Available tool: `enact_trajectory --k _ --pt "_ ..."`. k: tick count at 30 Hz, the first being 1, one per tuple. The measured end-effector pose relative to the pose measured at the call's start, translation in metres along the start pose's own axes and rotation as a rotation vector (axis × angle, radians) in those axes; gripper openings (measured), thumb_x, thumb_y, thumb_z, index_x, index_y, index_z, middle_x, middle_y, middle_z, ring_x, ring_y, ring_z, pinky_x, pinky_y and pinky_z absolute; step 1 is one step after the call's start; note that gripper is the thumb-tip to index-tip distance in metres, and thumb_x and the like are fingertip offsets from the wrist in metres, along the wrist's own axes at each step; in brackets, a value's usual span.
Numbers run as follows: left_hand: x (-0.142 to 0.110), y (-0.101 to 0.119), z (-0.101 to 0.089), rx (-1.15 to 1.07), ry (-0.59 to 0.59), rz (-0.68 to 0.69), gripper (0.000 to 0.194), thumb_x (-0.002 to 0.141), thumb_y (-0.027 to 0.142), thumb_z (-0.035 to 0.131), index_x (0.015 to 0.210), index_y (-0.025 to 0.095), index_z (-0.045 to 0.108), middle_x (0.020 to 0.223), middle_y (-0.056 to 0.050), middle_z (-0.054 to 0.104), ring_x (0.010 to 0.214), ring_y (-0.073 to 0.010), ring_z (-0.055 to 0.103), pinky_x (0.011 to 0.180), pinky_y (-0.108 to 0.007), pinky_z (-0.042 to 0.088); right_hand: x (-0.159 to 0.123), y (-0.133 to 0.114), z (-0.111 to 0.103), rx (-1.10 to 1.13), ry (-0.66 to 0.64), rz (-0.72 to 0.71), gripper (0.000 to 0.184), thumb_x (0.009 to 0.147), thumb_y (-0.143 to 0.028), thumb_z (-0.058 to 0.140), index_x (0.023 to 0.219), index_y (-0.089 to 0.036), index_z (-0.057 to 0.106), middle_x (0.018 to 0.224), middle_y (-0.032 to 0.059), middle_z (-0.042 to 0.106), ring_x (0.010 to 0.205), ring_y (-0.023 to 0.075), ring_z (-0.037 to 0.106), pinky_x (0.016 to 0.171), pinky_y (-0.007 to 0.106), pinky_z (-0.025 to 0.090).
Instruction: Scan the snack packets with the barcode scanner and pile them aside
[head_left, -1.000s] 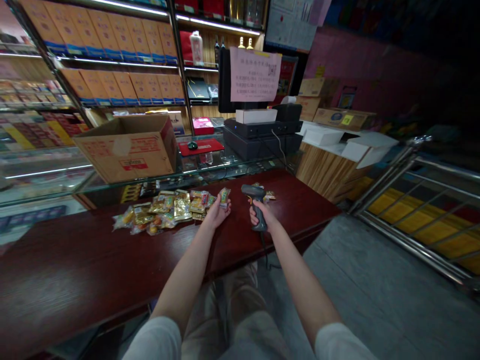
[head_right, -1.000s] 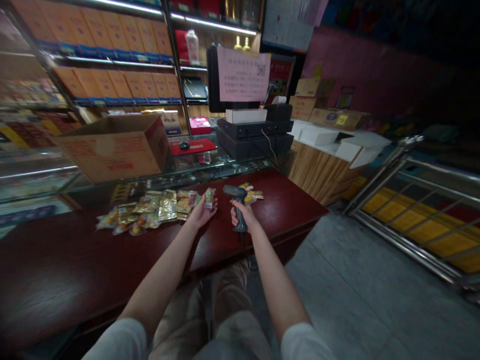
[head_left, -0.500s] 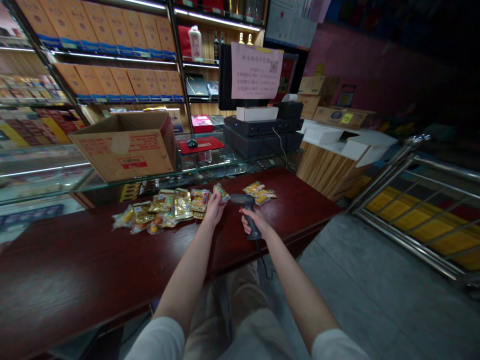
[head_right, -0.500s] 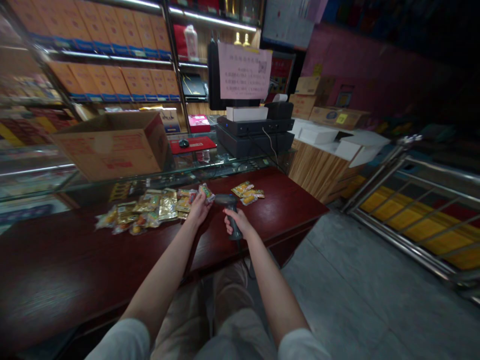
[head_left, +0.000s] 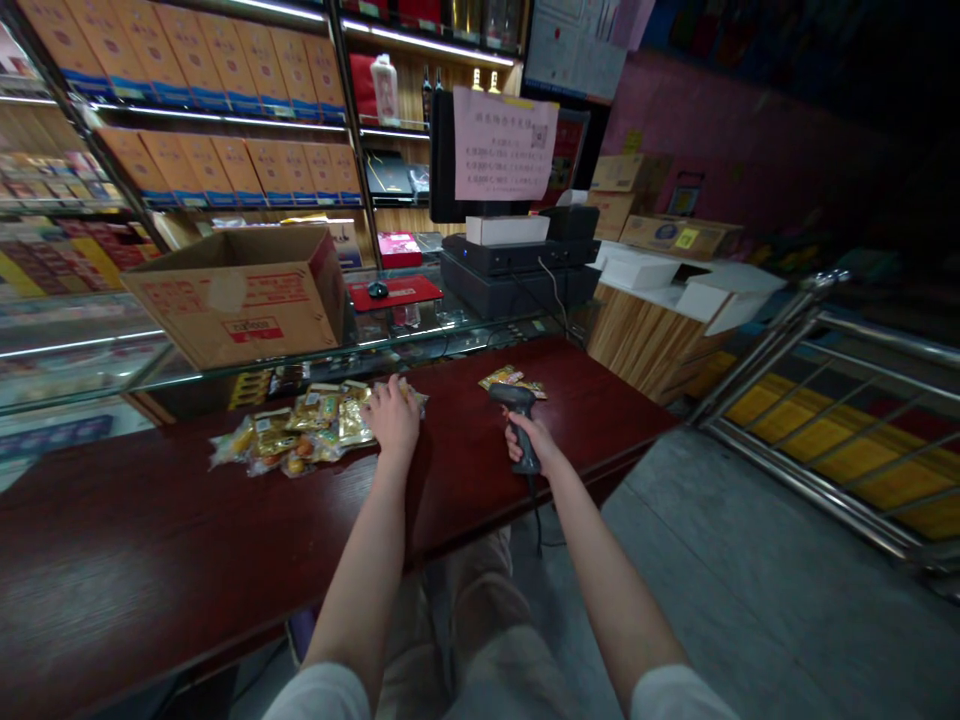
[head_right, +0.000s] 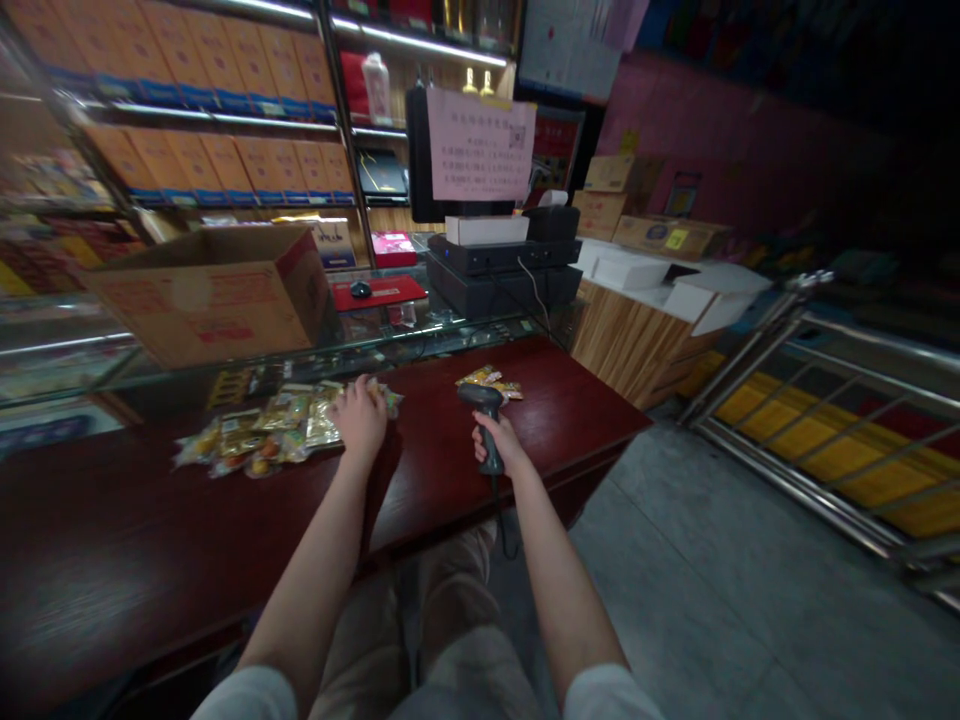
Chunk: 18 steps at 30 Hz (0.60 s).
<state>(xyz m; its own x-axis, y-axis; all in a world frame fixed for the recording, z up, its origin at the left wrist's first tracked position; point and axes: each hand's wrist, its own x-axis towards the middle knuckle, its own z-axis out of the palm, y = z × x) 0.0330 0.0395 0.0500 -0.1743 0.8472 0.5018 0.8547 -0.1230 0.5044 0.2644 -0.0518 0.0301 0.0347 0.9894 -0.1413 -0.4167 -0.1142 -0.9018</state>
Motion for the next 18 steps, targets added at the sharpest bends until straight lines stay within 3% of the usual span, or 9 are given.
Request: enact_trajectory --k 4,7,10,14,18 --pt "0.003 -0.009 -0.008 0.148 0.128 -0.079 0.057 0.092 0.027 0.047 0.146 0.011 0.043 0.142 -0.026 0.047 0.127 -0.0406 0.045 0.104 -0.058 0.034 0.005 -0.016 -0.028 -0.051 0.075 -0.033 0.046 0.066 -0.051 0.078 0.084 -0.022 0.047 0.047 -0.0099 0.050 0.031 0.0085 0.041 0.032 0.022 0.033" --pt "0.002 0.001 0.002 0.104 0.146 0.059 0.053 0.093 0.023 0.045 0.144 0.008 0.044 0.144 -0.026 0.043 0.132 -0.0378 0.042 0.109 -0.056 0.029 0.009 -0.024 -0.045 -0.061 0.093 -0.054 0.045 0.066 -0.049 0.078 0.085 -0.022 0.048 0.048 -0.0093 0.051 0.031 0.0086 0.041 0.032 0.022 0.034" --pt "0.002 0.030 0.029 -0.021 -0.095 0.292 0.044 0.093 0.026 0.048 0.134 0.011 0.053 0.135 -0.021 0.052 0.126 -0.0328 0.049 0.107 -0.048 0.037 0.014 -0.024 -0.055 0.015 0.074 -0.053 0.042 0.068 -0.049 0.075 0.087 -0.021 0.050 0.047 -0.0092 0.050 0.031 0.0078 0.039 0.032 0.021 0.032" --pt "0.011 0.081 0.083 -0.112 -0.481 0.291 0.047 0.094 0.033 0.050 0.135 0.009 0.050 0.134 -0.020 0.055 0.122 -0.0287 0.054 0.102 -0.040 0.042 0.017 -0.018 -0.062 0.103 0.064 -0.093 0.039 0.072 -0.049 0.072 0.090 -0.020 0.052 0.048 -0.0085 0.050 0.031 0.0074 0.038 0.032 0.021 0.032" --pt "0.018 0.118 0.124 -0.028 -0.643 0.271 0.067 0.089 0.048 0.057 0.146 0.016 0.042 0.145 -0.019 0.048 0.132 -0.0354 0.045 0.106 -0.050 0.037 0.019 -0.015 -0.064 0.110 0.072 -0.098 0.038 0.072 -0.049 0.072 0.088 -0.020 0.051 0.048 -0.0079 0.050 0.031 0.0079 0.039 0.031 0.022 0.033"
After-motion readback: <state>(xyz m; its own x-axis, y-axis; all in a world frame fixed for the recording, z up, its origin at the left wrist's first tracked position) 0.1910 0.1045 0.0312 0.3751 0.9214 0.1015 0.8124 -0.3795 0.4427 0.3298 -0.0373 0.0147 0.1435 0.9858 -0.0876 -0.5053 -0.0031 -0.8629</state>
